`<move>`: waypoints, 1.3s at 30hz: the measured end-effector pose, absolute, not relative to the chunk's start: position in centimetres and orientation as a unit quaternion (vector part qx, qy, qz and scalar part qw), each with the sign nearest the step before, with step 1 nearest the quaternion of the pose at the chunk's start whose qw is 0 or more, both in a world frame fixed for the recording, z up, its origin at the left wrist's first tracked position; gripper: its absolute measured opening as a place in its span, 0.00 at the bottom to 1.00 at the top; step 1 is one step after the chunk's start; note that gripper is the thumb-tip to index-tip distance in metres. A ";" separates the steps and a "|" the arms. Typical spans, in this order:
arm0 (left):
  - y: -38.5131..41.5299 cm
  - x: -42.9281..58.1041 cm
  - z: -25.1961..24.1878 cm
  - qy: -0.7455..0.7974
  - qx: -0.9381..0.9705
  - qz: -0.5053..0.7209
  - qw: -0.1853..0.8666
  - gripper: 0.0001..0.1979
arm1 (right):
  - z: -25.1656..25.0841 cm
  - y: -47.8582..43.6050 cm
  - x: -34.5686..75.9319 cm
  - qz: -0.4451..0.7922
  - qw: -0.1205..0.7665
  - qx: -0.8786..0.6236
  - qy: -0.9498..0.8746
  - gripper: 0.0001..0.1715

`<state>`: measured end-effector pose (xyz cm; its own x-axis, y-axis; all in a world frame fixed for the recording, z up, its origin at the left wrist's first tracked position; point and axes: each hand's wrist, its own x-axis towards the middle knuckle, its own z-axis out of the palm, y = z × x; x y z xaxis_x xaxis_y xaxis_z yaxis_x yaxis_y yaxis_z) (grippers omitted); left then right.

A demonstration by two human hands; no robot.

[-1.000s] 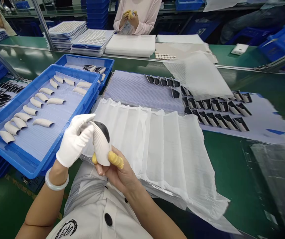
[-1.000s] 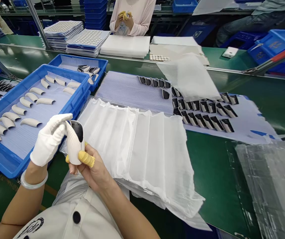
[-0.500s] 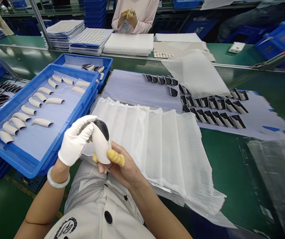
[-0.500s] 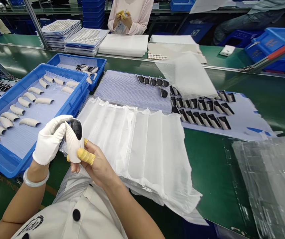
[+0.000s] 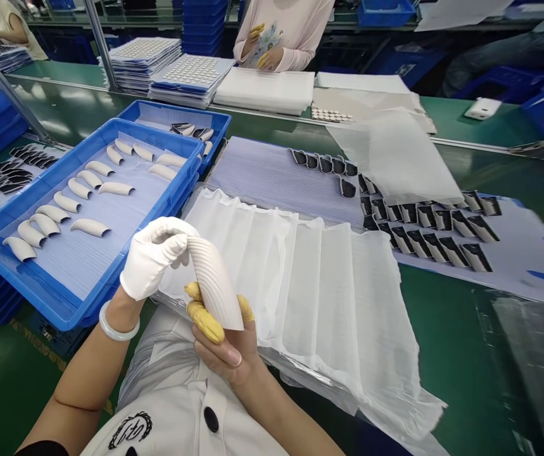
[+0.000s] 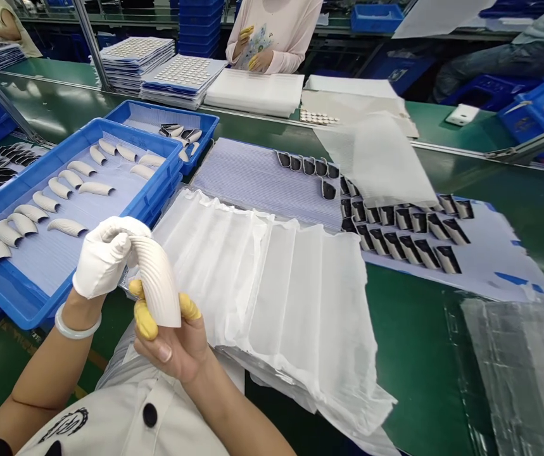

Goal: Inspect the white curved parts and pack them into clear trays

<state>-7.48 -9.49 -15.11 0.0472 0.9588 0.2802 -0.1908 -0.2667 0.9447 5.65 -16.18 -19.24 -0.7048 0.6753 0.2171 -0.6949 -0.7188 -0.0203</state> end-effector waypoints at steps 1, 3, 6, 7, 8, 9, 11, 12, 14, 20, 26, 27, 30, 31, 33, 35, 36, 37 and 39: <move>-9.5 -7.4 -15.2 0.361 0.525 0.590 0.496 0.09 | -19.4 -16.3 5.5 0.922 0.373 0.098 -0.043 0.26; -9.5 -7.1 -15.2 0.375 0.515 0.597 0.487 0.09 | -19.5 -16.4 5.4 0.923 0.374 0.090 -0.032 0.26; -9.5 -7.2 -14.8 0.412 0.524 0.603 0.438 0.08 | -19.4 -16.2 5.8 0.929 0.366 0.045 -0.044 0.26; -9.5 -7.3 -14.5 0.431 0.534 0.594 0.420 0.07 | -19.2 -16.1 6.0 0.929 0.363 0.016 -0.065 0.26; -9.5 -7.5 -14.2 0.451 0.547 0.581 0.400 0.06 | -18.9 -15.9 6.3 0.926 0.364 -0.023 -0.099 0.27; -9.4 -7.6 -13.9 0.472 0.563 0.563 0.379 0.05 | -18.6 -15.7 6.6 0.914 0.371 -0.071 -0.145 0.28; -9.4 -7.9 -13.2 0.502 0.606 0.520 0.332 0.04 | -18.0 -15.4 7.1 0.863 0.397 -0.183 -0.252 0.31; -9.4 -8.0 -12.9 0.511 0.628 0.498 0.310 0.05 | -17.7 -15.2 7.3 0.827 0.411 -0.237 -0.301 0.32; -9.4 -8.0 -12.4 0.522 0.666 0.451 0.283 0.06 | -17.3 -14.8 7.5 0.756 0.428 -0.328 -0.372 0.32; -9.3 -7.8 -12.2 0.524 0.739 0.345 0.244 0.08 | -16.6 -13.9 7.5 0.694 0.367 -0.415 -0.459 0.27; -8.9 -8.1 -12.2 0.547 0.721 0.348 0.244 0.08 | -15.9 -14.3 8.3 0.710 0.327 -0.424 -0.457 0.32; -8.9 -8.1 -12.1 0.547 0.720 0.346 0.249 0.08 | -15.8 -14.4 8.4 0.710 0.321 -0.428 -0.457 0.30; -8.9 -7.9 -12.2 0.545 0.714 0.361 0.249 0.08 | -15.6 -14.4 8.5 0.721 0.320 -0.426 -0.442 0.31; -9.0 -7.7 -12.2 0.544 0.712 0.371 0.243 0.08 | -15.7 -14.4 8.3 0.729 0.325 -0.417 -0.434 0.32; -9.2 -7.4 -12.4 0.541 0.707 0.396 0.225 0.08 | -15.9 -14.4 8.0 0.746 0.340 -0.394 -0.415 0.35; -9.4 -7.1 -12.6 0.541 0.694 0.423 0.215 0.07 | -16.1 -14.4 7.7 0.758 0.351 -0.379 -0.398 0.37; -9.5 -7.1 -12.7 0.542 0.681 0.441 0.218 0.07 | -16.2 -14.4 7.7 0.761 0.356 -0.375 -0.391 0.38; -9.6 -7.1 -12.8 0.544 0.661 0.461 0.233 0.06 | -16.2 -14.4 7.7 0.763 0.361 -0.372 -0.386 0.38; -9.6 -7.3 -12.9 0.545 0.607 0.493 0.303 0.08 | -16.2 -14.5 7.8 0.761 0.373 -0.371 -0.380 0.36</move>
<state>-7.29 -9.63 -12.93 -0.0800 0.9600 0.2682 0.3636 -0.2224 0.9046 7.76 -14.47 -16.20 -0.4463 0.8492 -0.2822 -0.2855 -0.4340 -0.8545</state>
